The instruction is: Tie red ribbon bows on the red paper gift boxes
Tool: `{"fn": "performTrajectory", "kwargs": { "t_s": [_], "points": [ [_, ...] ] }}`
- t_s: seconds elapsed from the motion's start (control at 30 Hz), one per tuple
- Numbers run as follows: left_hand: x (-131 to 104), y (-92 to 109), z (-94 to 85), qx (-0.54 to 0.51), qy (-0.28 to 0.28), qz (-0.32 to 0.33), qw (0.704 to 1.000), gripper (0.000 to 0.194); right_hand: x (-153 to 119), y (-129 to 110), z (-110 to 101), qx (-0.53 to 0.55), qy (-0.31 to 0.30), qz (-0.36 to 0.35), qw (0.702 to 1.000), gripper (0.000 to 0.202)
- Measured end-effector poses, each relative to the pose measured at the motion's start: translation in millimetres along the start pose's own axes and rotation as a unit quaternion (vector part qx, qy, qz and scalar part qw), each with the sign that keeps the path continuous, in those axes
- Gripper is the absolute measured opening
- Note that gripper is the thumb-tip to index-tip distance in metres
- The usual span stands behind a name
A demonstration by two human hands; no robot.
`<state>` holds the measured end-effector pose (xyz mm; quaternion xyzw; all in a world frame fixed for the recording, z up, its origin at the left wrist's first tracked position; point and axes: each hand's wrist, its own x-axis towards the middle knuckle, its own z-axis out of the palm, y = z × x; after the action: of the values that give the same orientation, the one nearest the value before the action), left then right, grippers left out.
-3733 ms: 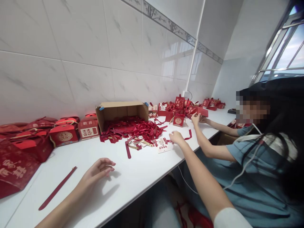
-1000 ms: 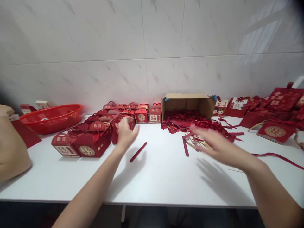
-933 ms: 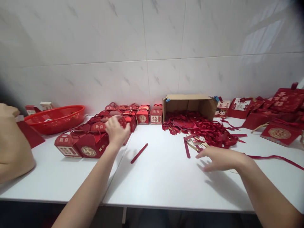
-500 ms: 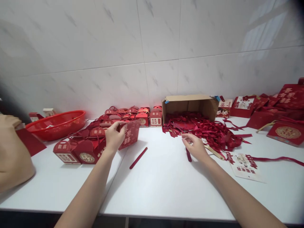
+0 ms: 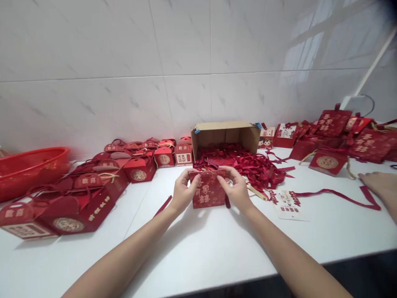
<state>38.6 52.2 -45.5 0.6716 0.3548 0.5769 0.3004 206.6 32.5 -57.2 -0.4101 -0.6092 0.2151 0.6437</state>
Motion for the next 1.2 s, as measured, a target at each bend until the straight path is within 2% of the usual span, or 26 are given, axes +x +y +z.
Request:
{"fn": "performTrajectory", "kwargs": {
  "t_s": [0.1,0.23,0.3,0.33,0.4,0.43,0.5,0.6,0.73,0.83,0.9,1.07,1.13,1.2],
  "points": [
    [-4.0,5.8,-7.0,-0.046,0.004,-0.019,0.999,0.024,-2.5,-3.8,8.8,0.039,-0.02,0.014,0.999,0.015],
    [-4.8,13.3,-24.2,-0.01,0.003,-0.035,0.999,0.014,1.1,-8.2,5.1,0.013,-0.057,-0.02,0.998,0.019],
    [-5.7,14.4,-30.2,0.029,-0.001,-0.019,0.999,0.011,9.2,-3.0,-9.8,-0.053,-0.014,-0.059,0.997,0.022],
    [-6.5,14.1,-31.9,0.041,-0.002,-0.009,0.999,0.01,14.2,2.4,-19.7,-0.091,0.037,-0.067,0.993,0.023],
    [-8.9,12.1,-33.1,0.048,0.0,0.001,0.999,0.009,23.6,16.7,-40.8,-0.165,0.133,-0.02,0.977,0.029],
    [-10.4,10.5,-32.9,0.045,0.004,0.001,0.999,0.009,27.2,24.1,-50.2,-0.215,0.143,0.029,0.965,0.032],
    [-14.3,7.0,-32.1,0.042,0.013,0.01,0.999,0.008,31.4,35.6,-63.8,-0.285,0.1,0.111,0.947,0.031],
    [-22.3,3.3,-32.1,0.046,0.007,0.048,0.998,0.008,32.4,37.7,-67.9,-0.314,-0.027,0.165,0.935,0.022],
    [-31.1,4.3,-33.6,0.03,-0.033,0.091,0.995,0.015,42.6,17.6,-59.9,-0.333,-0.207,0.198,0.898,0.013],
    [-31.9,7.2,-33.6,0.024,-0.043,0.1,0.994,0.017,66.4,2.4,-58.8,-0.353,-0.309,0.21,0.858,0.009],
    [-30.8,9.1,-33.4,0.024,-0.043,0.098,0.994,0.017,86.1,-2.9,-59.2,-0.372,-0.333,0.209,0.841,0.014],
    [-30.3,11.0,-34.4,0.011,-0.062,0.094,0.994,0.017,115.0,-4.1,-54.0,-0.404,-0.32,0.187,0.836,0.025],
    [-30.6,10.0,-35.2,0.007,-0.065,0.088,0.994,0.016,115.2,-2.8,-51.7,-0.408,-0.365,0.206,0.811,0.023],
    [-30.0,8.0,-35.8,0.015,-0.057,0.081,0.995,0.015,112.4,-1.8,-49.8,-0.414,-0.423,0.243,0.769,0.022]
  ]
}}
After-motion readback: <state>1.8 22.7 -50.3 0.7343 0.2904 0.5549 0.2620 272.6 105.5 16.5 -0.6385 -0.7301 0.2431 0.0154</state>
